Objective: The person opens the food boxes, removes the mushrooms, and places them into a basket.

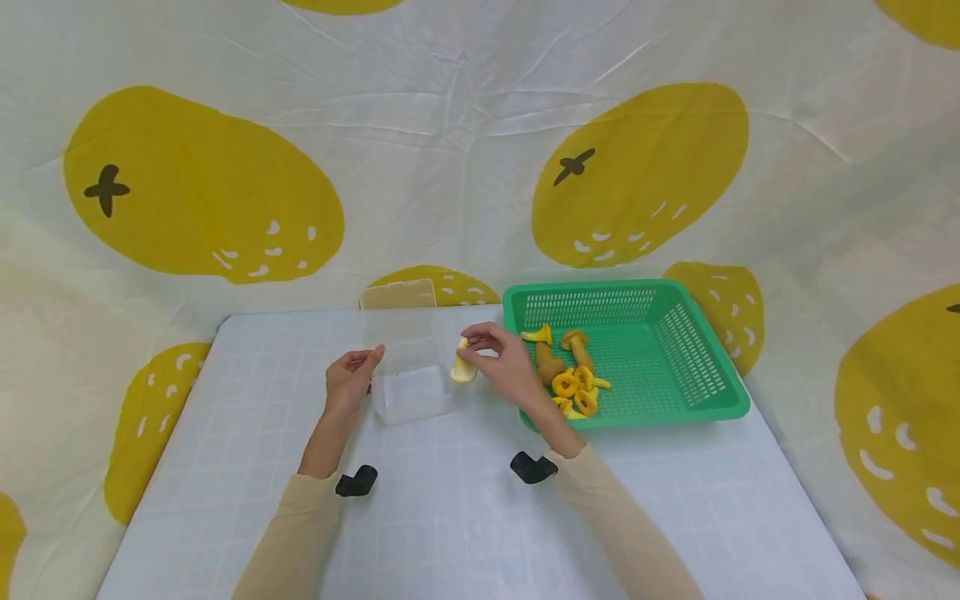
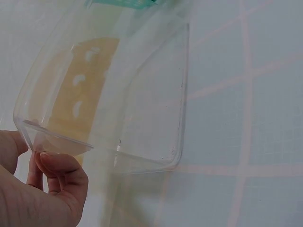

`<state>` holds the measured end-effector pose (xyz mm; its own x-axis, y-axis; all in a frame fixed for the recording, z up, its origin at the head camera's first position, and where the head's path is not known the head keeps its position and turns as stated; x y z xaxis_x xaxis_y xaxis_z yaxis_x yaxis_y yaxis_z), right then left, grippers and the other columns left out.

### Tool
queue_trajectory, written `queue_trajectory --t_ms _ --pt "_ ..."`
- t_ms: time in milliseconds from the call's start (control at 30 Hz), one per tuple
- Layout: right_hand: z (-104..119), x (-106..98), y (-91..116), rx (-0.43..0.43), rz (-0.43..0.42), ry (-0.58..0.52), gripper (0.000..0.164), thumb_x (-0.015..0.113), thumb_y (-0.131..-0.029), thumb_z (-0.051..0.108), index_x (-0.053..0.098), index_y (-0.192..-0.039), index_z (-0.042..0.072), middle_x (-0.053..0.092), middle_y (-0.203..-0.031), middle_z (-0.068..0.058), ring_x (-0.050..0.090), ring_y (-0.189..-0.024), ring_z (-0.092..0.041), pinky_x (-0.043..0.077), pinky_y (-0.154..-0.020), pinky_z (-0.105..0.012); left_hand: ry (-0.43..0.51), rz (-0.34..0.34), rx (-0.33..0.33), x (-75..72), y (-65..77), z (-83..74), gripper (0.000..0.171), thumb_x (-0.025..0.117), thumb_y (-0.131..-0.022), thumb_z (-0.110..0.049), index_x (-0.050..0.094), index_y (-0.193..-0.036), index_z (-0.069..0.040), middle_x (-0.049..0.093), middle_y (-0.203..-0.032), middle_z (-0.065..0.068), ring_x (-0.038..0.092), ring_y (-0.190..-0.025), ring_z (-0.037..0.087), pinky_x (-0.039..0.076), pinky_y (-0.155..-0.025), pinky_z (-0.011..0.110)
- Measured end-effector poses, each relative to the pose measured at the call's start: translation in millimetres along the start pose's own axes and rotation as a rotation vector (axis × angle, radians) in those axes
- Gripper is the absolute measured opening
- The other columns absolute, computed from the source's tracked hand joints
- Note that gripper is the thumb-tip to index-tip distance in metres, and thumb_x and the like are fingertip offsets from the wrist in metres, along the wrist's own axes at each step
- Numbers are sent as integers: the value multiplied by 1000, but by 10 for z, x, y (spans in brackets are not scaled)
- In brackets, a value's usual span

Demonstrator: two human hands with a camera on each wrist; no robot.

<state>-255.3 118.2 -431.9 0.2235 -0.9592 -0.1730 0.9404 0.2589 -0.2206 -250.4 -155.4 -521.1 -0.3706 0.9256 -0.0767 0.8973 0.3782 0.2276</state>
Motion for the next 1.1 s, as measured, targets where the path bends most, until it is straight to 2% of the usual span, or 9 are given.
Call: queue_trajectory --t_ms 167,300,533,800,1100 --pt "-19 -288 48 61 -52 -30 31 74 -95 7 65 -123 -5 66 -120 -18 64 -103 -20 55 -88 -23 -8 -6 4 -11 -5 1 31 79 -93 -31 67 -104 -4 58 -79 -5 49 -65 9 42 -53 18" --pt "-30 -505 87 105 -98 -79 38 76 -95 10 62 -126 -6 68 -113 -11 66 -101 -17 57 -86 -24 -11 -8 6 -20 -10 2 32 78 -93 -31 67 -104 -3 58 -81 -4 49 -67 9 42 -54 18" --pt "-89 -865 147 123 -166 -116 43 76 -95 12 60 -129 -9 68 -109 -3 67 -98 -14 58 -83 -24 -23 1 -17 -31 -7 10 36 78 -93 -35 66 -107 -4 58 -85 -1 49 -69 11 42 -56 19" --pt "-165 -1235 280 175 -233 -68 38 75 -96 15 63 -127 -2 67 -111 1 66 -100 -12 58 -83 -23 -20 9 -17 -23 -10 25 36 78 -94 -35 67 -107 -4 58 -84 -1 48 -67 11 42 -55 19" --pt "-317 -1616 424 209 -297 -20 37 75 -96 12 62 -127 -3 66 -109 3 67 -97 -8 57 -80 -20 -33 11 -16 -8 -6 17 37 77 -94 -36 67 -108 -4 59 -85 -1 49 -70 11 43 -56 19"
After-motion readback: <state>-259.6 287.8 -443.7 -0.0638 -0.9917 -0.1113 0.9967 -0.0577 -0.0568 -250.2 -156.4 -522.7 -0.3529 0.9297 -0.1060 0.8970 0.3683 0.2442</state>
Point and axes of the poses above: each hand's wrist, its own y-axis away from the middle knuckle, its own x-axis out of the palm, z = x × y, the point moved 7 cm from there along -y, towards the middle knuckle
